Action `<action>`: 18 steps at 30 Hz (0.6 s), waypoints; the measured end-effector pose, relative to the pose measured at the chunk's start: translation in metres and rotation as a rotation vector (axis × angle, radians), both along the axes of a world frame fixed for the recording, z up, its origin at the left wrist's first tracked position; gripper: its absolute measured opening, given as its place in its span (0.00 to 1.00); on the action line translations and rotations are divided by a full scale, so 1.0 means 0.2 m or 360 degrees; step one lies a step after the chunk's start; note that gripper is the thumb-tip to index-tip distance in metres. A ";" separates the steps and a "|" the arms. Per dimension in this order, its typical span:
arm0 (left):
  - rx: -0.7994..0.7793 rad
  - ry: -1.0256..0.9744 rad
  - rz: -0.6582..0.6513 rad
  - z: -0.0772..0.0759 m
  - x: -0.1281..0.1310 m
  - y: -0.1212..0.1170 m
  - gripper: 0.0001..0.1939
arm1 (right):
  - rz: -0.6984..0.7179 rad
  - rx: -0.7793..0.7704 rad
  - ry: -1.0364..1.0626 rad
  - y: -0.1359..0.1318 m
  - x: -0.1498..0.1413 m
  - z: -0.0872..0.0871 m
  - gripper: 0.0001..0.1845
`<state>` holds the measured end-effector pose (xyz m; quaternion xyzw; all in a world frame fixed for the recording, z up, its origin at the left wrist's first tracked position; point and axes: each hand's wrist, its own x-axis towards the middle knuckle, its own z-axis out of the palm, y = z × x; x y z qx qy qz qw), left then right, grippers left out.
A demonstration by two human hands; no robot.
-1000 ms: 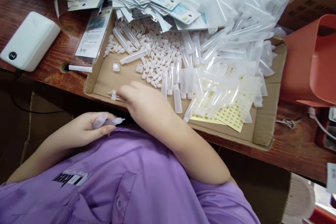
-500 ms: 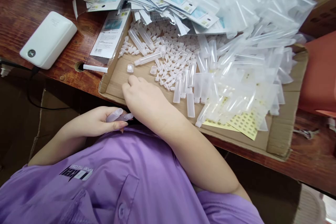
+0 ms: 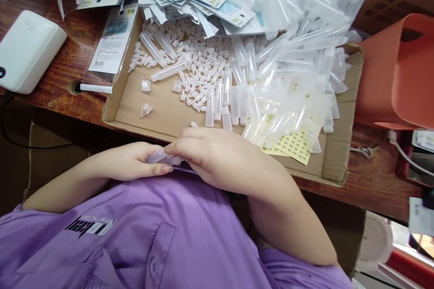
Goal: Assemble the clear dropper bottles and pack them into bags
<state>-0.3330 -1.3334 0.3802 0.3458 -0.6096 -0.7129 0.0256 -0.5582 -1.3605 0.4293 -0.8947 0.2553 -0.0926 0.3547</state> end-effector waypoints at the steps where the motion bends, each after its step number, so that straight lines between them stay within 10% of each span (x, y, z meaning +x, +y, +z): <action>1: 0.0011 0.0009 -0.0002 0.00 -0.01 0.00 0.15 | -0.0027 -0.0010 -0.0007 0.00 -0.01 0.00 0.16; 18: 0.0026 -0.0304 -0.0199 0.03 -0.09 0.00 0.20 | 0.0008 0.0206 0.0115 -0.02 -0.04 0.00 0.12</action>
